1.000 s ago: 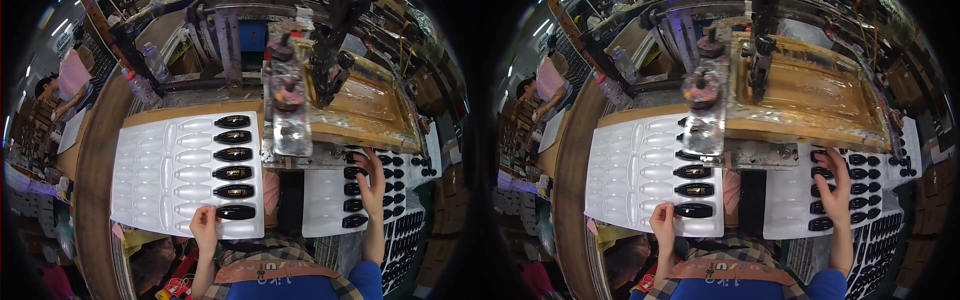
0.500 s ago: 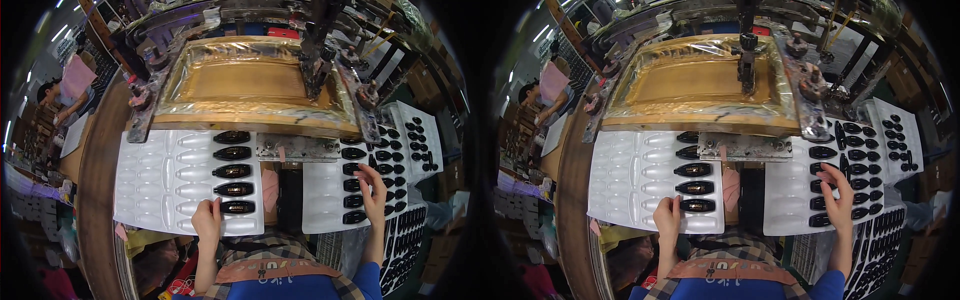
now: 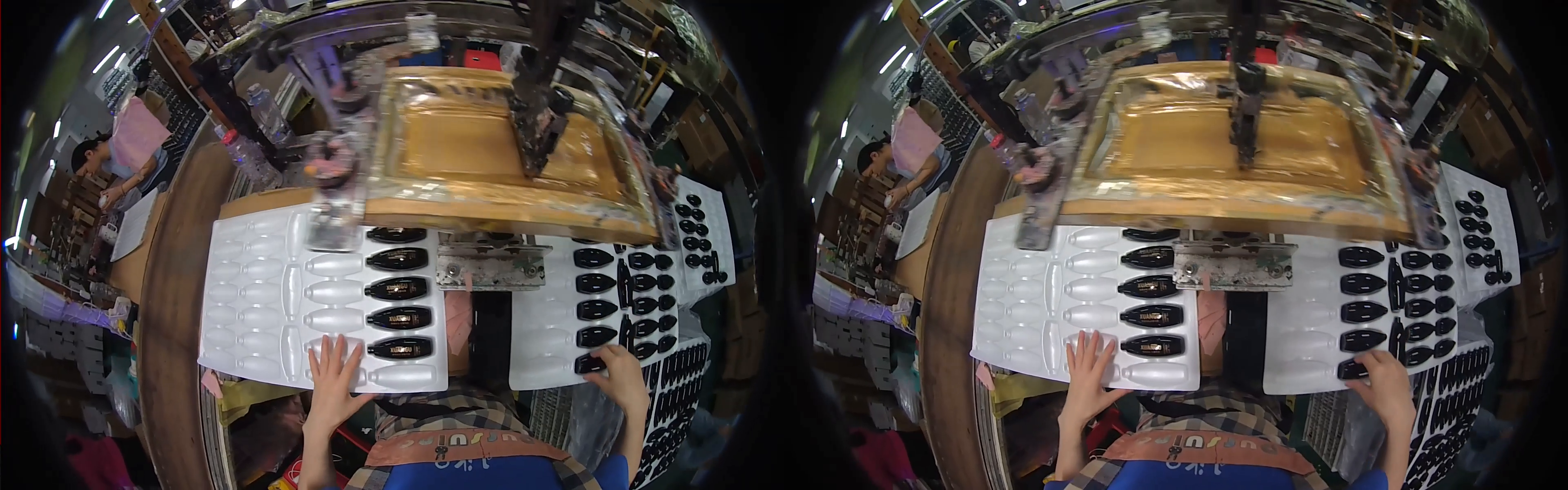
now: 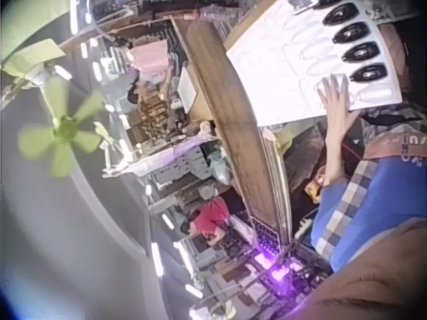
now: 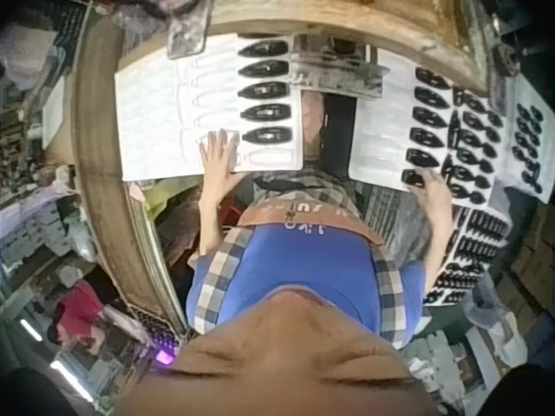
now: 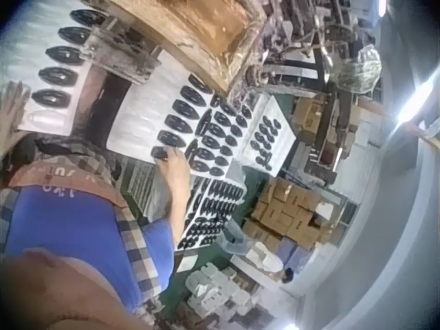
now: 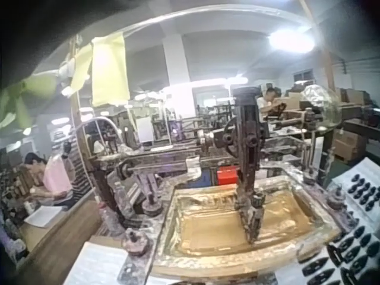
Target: Operating a manual silk-screening press to apply patterns to black hair clips and then organizing them in a tray.
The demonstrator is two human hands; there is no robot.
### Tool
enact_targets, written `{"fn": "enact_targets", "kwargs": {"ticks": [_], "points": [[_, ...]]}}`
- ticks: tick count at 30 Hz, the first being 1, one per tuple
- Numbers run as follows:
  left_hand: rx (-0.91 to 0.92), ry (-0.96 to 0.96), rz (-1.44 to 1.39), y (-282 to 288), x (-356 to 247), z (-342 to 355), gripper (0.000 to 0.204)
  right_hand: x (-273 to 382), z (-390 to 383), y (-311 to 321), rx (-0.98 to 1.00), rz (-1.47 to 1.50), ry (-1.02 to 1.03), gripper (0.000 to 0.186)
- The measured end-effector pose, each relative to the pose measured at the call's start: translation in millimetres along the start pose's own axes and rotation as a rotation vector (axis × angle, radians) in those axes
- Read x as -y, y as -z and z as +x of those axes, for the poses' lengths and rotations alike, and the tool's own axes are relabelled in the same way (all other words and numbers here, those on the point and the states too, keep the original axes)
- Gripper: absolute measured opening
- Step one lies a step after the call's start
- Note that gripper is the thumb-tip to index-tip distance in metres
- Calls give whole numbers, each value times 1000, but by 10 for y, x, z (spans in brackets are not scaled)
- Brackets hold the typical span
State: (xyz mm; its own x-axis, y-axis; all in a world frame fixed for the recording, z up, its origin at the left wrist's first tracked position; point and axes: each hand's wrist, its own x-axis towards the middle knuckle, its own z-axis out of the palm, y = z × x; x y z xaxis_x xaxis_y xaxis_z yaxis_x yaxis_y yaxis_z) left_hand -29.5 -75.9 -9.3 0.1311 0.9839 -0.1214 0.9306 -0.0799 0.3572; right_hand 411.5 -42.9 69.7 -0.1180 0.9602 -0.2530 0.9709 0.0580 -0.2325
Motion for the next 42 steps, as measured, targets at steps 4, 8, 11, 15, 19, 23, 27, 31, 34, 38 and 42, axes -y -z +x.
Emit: {"fn": "enact_targets", "kwargs": {"ticks": [4,8,11,15,19,23,27,31,34,38,42], "points": [[-102,-8,-74,-102,164,13,80,-78,-80,-155,-4,-84,-34,47],[-153,-10,-119,-117,234,41,76,-152,-76,-248,-32,-166,-60,48],[-187,-5,-116,-169,239,54,76,-177,-77,-234,-33,-159,-37,50],[-202,35,-88,-239,233,65,78,-230,-75,-121,-81,-91,-40,50],[-267,-8,-307,262,-94,69,79,-29,-43,167,-272,351,-171,45],[-392,-348,-375,762,-429,816,52,-1,268,257,-482,576,-56,53],[-391,-529,-483,901,-815,1772,29,239,719,425,-480,595,319,63],[-768,-865,-215,662,-813,2566,19,418,1016,516,-496,477,390,62],[-664,-727,-569,783,-870,2709,18,594,1169,624,-432,529,385,60],[-455,-496,-1004,909,-620,2663,17,936,1401,644,-248,696,311,50],[-198,-180,-1394,888,-263,2476,16,1218,1667,473,-219,525,500,48]]}}
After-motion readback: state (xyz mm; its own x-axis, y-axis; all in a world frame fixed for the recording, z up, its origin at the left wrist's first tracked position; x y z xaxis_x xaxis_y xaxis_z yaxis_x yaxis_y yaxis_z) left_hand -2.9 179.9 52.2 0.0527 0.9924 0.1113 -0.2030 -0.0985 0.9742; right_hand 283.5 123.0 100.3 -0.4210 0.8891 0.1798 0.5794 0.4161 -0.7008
